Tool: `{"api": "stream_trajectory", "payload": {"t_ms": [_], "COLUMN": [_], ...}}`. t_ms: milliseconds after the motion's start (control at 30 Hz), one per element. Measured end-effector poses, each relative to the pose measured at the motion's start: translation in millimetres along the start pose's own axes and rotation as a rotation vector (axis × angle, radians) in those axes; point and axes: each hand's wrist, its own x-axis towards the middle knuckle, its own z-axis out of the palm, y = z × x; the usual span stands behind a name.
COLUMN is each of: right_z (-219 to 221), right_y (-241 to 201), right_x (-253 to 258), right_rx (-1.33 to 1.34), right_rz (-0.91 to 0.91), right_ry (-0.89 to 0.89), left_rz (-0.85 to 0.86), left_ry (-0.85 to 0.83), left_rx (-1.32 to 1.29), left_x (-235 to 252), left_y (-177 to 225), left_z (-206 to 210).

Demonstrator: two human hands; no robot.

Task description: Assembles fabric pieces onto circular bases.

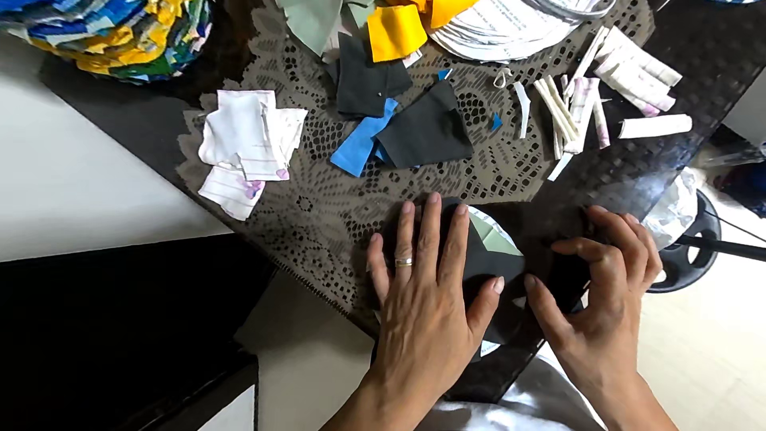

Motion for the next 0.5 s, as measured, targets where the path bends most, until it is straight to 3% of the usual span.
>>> {"api": "stream_trajectory", "payload": {"t_ms": [233,500], "right_z": [-15,-14], "right_y": [15,21], "right_x": [2,-3], "right_rx": [0.525,0.368], "right_rz": [0.061,-0.018], "right_ry": [0.105,0.114], "left_rz": [0.052,0.186], "left_ry": [0.009,-0.002], "left_rx": [-0.001,0.061], "left_x": [-6,-1], "left_y": [9,6], "left_z": [4,12]}}
